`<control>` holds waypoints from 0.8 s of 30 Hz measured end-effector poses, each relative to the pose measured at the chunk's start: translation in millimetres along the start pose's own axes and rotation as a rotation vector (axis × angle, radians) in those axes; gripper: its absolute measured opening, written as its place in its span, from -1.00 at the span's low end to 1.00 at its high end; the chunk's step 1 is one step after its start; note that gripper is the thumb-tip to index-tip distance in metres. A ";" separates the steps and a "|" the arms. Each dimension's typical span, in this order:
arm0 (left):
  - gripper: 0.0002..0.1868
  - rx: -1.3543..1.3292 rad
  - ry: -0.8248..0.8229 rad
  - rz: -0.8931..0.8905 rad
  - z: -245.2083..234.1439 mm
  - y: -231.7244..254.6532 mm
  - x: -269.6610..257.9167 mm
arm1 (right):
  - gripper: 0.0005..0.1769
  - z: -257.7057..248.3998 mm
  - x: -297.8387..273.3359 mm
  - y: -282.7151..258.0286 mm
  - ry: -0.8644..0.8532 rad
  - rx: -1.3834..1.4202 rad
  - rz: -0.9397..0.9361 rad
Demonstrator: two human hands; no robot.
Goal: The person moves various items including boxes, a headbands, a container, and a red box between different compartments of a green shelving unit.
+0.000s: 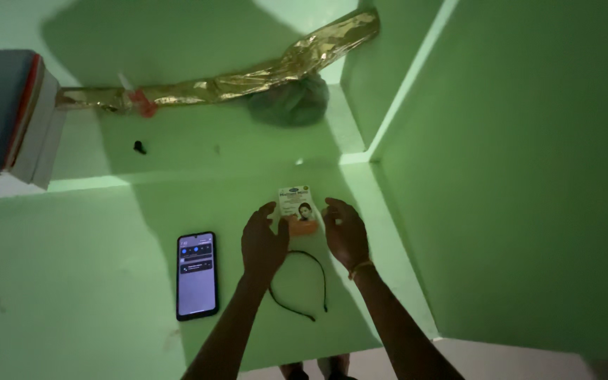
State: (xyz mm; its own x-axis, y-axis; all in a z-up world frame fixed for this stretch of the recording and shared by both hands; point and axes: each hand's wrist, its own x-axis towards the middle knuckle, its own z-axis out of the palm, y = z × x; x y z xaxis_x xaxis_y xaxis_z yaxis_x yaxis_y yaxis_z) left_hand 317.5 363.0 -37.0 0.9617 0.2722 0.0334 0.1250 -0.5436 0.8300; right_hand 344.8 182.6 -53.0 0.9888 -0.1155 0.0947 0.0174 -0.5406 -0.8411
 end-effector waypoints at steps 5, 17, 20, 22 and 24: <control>-0.48 0.052 0.051 0.223 -3.4 26.5 -38.8 | -0.52 -37.8 -48.5 -15.0 -0.018 -0.017 -0.040; -0.54 -0.039 0.067 0.354 54.8 89.2 -144.1 | -0.59 -124.4 -150.1 15.3 -0.118 0.036 -0.273; -0.55 -0.062 0.086 0.334 73.8 106.7 -178.2 | -0.61 -155.1 -179.7 24.6 -0.191 0.134 -0.316; -0.56 -0.083 0.115 0.317 88.7 117.4 -210.6 | -0.62 -184.2 -205.5 33.8 -0.234 0.159 -0.345; -0.57 -0.098 0.153 0.308 106.0 127.2 -235.6 | -0.61 -211.4 -222.7 44.6 -0.273 0.177 -0.334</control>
State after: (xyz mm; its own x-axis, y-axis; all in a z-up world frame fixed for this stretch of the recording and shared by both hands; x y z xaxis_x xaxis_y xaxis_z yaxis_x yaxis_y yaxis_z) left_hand 132.7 145.6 1.7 0.9019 0.2272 0.3674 -0.1962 -0.5421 0.8171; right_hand 94.0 8.0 1.0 0.9273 0.2772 0.2516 0.3427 -0.3579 -0.8686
